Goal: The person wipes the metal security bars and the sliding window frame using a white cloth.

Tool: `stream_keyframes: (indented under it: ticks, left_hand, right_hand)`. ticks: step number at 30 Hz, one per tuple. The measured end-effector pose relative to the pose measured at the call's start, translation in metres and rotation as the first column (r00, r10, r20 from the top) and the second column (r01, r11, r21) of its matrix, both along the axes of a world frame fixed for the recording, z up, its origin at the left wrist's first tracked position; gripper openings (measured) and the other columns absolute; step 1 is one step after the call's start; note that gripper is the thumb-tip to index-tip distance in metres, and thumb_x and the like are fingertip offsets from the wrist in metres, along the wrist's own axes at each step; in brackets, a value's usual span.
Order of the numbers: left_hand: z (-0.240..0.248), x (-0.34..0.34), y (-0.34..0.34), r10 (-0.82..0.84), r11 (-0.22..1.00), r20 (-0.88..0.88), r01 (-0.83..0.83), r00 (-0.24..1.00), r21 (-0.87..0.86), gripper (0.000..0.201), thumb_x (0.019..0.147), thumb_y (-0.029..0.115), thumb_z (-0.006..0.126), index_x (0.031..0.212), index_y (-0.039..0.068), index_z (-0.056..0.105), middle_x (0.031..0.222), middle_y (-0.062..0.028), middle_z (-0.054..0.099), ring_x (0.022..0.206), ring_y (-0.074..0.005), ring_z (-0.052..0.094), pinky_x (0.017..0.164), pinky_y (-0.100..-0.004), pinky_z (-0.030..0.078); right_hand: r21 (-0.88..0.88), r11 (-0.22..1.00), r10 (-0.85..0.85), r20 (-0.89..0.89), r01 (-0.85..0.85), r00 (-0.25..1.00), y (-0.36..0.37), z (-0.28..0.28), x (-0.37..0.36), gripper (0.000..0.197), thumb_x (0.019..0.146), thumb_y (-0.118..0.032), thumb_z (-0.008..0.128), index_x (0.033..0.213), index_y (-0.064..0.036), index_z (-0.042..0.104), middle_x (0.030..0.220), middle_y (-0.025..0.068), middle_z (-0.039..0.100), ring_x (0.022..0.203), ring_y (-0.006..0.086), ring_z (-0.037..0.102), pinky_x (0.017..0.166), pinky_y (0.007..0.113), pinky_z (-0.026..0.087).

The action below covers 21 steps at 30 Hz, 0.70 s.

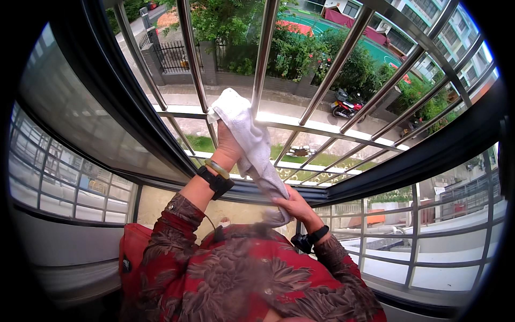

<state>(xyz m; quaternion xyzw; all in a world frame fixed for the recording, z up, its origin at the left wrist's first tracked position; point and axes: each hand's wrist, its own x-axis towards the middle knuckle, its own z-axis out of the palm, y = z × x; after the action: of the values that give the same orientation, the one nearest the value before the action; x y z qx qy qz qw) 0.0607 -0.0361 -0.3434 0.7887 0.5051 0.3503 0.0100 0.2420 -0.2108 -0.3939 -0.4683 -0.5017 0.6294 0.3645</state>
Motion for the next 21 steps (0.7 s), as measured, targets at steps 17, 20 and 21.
stream_keyframes:
  ticks: [17, 20, 21]
  left_hand:
    - [0.019, 0.072, -0.030, -0.297, 0.954, 0.000, 0.297, 0.955, -0.043, 0.023, 0.073, 0.023, 0.051, 0.090, 0.008, 0.057, 0.091, -0.0088, 0.056, 0.086, -0.0211, 0.053, 0.077, -0.0335, 0.041]
    - [0.050, 0.071, -0.003, -0.183, 0.954, -0.593, 0.288, 0.784, 0.087, 0.019, 0.066, 0.024, 0.055, 0.075, 0.010, 0.064, 0.077, -0.0080, 0.061, 0.070, -0.0230, 0.058, 0.059, -0.0347, 0.045]
    - [0.052, 0.072, 0.012, -0.279, 0.936, -0.572, 0.350, 0.771, 0.016, 0.018, 0.065, 0.023, 0.055, 0.073, 0.011, 0.065, 0.073, -0.0076, 0.062, 0.066, -0.0239, 0.060, 0.053, -0.0343, 0.046]
  right_hand:
    - [0.014, 0.967, -0.255, 0.016, 0.254, 0.967, -0.023, 0.000, 0.033, 0.040, 0.080, -0.003, 0.052, 0.118, -0.0007, 0.042, 0.099, 0.0033, 0.054, 0.083, 0.0098, 0.051, 0.074, 0.023, 0.042]
    - [0.017, 0.965, -0.261, -0.063, 0.263, 0.963, -0.026, 0.010, 0.027, 0.039, 0.080, -0.001, 0.051, 0.118, -0.0008, 0.042, 0.102, 0.0043, 0.054, 0.087, 0.0106, 0.052, 0.077, 0.024, 0.042]
    - [0.015, 0.969, -0.245, -0.079, 0.247, 0.966, -0.025, 0.006, 0.028, 0.039, 0.080, -0.001, 0.051, 0.118, -0.0006, 0.042, 0.103, 0.0042, 0.053, 0.088, 0.0105, 0.051, 0.077, 0.024, 0.042]
